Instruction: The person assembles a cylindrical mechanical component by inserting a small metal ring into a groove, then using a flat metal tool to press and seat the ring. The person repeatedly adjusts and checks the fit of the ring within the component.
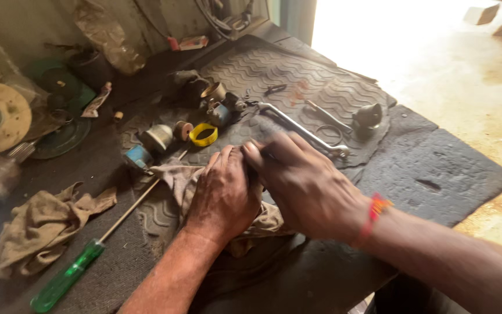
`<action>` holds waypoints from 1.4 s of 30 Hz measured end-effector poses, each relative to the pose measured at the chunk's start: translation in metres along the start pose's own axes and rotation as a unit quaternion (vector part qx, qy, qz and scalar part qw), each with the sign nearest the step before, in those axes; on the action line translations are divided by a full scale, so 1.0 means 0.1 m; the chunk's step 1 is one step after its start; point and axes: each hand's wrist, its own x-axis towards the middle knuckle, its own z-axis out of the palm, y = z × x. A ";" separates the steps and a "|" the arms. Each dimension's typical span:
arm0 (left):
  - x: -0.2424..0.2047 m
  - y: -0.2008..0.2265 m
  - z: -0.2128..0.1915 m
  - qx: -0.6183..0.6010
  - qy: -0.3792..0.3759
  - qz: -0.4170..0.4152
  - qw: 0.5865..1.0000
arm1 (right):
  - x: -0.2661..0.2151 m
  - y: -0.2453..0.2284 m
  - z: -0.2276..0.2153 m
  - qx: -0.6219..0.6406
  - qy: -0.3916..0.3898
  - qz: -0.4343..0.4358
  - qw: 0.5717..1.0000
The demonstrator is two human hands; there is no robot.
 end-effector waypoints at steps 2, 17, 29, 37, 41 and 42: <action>-0.04 -0.02 0.00 -0.002 0.026 0.005 1.000 | -0.13 -0.07 -0.10 -0.035 0.021 -0.037 0.998; 0.00 -0.04 -0.02 -0.011 -0.010 -0.021 1.000 | 0.05 0.01 -0.06 0.032 0.038 -0.015 0.999; -0.03 -0.25 -0.07 -0.109 -0.045 -0.031 0.993 | -0.13 -0.05 -0.15 -0.038 -0.007 -0.108 0.993; -0.03 -0.34 -0.03 -0.144 -0.024 -0.014 0.989 | -0.04 -0.06 0.00 -0.059 0.000 -0.110 0.992; 0.05 -0.22 -0.10 -0.125 -0.054 -0.015 0.991 | 0.01 0.12 0.00 0.024 0.052 -0.041 0.998; 0.06 -0.19 -0.12 -0.131 -0.070 -0.031 0.988 | 0.05 0.22 -0.01 0.065 0.058 0.012 0.996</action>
